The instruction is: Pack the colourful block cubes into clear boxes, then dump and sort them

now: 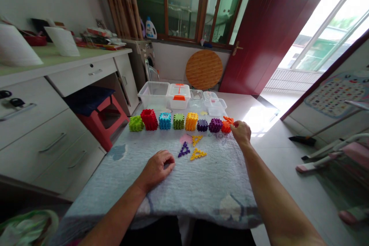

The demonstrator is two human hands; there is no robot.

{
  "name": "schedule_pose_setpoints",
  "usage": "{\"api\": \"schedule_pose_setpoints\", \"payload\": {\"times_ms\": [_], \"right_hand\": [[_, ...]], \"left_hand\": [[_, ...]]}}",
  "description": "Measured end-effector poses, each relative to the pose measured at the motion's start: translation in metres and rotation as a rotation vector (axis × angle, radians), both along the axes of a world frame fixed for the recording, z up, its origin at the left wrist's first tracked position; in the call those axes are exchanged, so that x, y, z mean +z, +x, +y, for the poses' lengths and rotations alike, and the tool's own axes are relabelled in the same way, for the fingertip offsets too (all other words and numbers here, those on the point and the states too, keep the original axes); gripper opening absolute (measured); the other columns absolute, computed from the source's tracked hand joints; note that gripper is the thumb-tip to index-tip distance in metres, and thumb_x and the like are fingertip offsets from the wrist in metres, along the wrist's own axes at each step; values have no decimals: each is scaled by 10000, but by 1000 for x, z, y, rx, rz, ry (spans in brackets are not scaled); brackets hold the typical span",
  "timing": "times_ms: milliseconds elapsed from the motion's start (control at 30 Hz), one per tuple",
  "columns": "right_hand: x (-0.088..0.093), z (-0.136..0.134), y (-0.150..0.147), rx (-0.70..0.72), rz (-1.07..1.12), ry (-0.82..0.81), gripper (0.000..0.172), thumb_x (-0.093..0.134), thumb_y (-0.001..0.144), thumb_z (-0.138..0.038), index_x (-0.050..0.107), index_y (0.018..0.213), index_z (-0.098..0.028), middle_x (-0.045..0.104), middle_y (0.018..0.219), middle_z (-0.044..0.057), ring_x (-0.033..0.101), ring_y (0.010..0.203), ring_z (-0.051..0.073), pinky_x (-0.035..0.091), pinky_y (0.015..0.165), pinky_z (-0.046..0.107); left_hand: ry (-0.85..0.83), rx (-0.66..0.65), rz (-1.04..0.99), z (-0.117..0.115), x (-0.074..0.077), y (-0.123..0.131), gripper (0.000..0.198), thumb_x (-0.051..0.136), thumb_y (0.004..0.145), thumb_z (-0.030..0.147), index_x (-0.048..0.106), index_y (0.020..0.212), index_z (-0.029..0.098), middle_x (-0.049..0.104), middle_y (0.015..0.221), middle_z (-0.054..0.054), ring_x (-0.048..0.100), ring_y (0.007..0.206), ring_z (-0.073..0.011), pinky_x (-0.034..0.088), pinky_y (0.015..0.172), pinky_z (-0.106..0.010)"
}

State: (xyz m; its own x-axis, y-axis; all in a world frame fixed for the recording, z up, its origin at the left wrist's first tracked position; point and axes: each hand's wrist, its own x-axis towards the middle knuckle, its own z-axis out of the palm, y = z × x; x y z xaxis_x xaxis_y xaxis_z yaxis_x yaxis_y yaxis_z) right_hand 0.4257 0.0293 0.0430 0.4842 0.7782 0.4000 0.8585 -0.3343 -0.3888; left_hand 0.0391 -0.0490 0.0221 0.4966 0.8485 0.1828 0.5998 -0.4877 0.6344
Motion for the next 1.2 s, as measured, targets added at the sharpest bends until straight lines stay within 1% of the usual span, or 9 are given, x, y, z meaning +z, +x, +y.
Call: {"api": "schedule_pose_setpoints", "payload": {"times_ms": [133, 267, 400, 500, 567, 633, 700, 867, 1200], "right_hand": [[-7, 0, -1, -23, -15, -35, 220, 592, 784, -323, 733, 857, -171, 698, 865, 117, 608, 809, 255, 412, 731, 347], [-7, -4, -1, -21, -25, -38, 244, 584, 793, -359, 728, 862, -175, 684, 867, 114, 594, 827, 260, 414, 753, 361], [0, -15, -12, 21, -18, 139, 283, 596, 783, -392, 706, 899, -158, 661, 867, 113, 577, 840, 264, 427, 785, 379], [3, -27, -39, 221, 76, 205, 225, 579, 803, -343, 692, 872, -162, 649, 849, 88, 577, 760, 216, 446, 758, 341], [2, -35, -64, 460, 140, 114, 176, 569, 821, -302, 691, 854, -178, 653, 841, 64, 582, 746, 191, 451, 739, 306], [-4, -40, -90, 670, 109, -5, 147, 574, 827, -250, 696, 886, -194, 669, 898, 59, 590, 824, 191, 443, 785, 297], [-11, -41, -112, 754, 21, -85, 166, 570, 827, -185, 695, 935, -202, 681, 1007, 66, 577, 907, 200, 415, 853, 307], [-29, -34, -133, 712, -34, -135, 200, 515, 867, -124, 681, 931, -215, 690, 1002, 74, 550, 884, 207, 383, 847, 312], [-37, -38, -103, 661, 77, -122, 224, 506, 813, -83, 690, 893, -184, 664, 863, 57, 581, 837, 186, 423, 802, 283]], "left_hand": [[7, -1, 6, 0, -1, 0, 86, 561, 815, 202, 610, 746, 187, 604, 782, -31, 555, 791, -191, 418, 747, -312], [9, -2, -1, 0, -2, -1, 85, 560, 813, 191, 614, 748, 184, 604, 781, -30, 552, 795, -189, 412, 750, -309], [4, 3, -6, 1, -2, 0, 82, 564, 809, 189, 617, 746, 185, 603, 778, -28, 549, 792, -186, 411, 749, -306], [2, 6, -6, 1, -2, 0, 80, 565, 808, 190, 618, 748, 187, 602, 779, -27, 547, 788, -185, 410, 744, -306], [3, 6, -6, 1, -2, 0, 84, 563, 814, 201, 616, 750, 188, 600, 780, -27, 546, 789, -184, 411, 744, -307], [5, 4, -8, 1, -2, 1, 87, 560, 819, 210, 613, 753, 190, 598, 782, -26, 547, 791, -184, 414, 746, -308], [8, 3, -11, 1, -2, 0, 87, 556, 818, 210, 610, 752, 191, 596, 781, -26, 548, 791, -182, 417, 748, -307], [13, 9, -13, -1, -1, -1, 79, 554, 807, 200, 610, 751, 194, 596, 783, -26, 549, 794, -183, 426, 754, -309], [96, -4, 80, -3, -2, 3, 67, 559, 802, 177, 610, 762, 193, 596, 784, -36, 537, 799, -197, 421, 760, -319]]}}
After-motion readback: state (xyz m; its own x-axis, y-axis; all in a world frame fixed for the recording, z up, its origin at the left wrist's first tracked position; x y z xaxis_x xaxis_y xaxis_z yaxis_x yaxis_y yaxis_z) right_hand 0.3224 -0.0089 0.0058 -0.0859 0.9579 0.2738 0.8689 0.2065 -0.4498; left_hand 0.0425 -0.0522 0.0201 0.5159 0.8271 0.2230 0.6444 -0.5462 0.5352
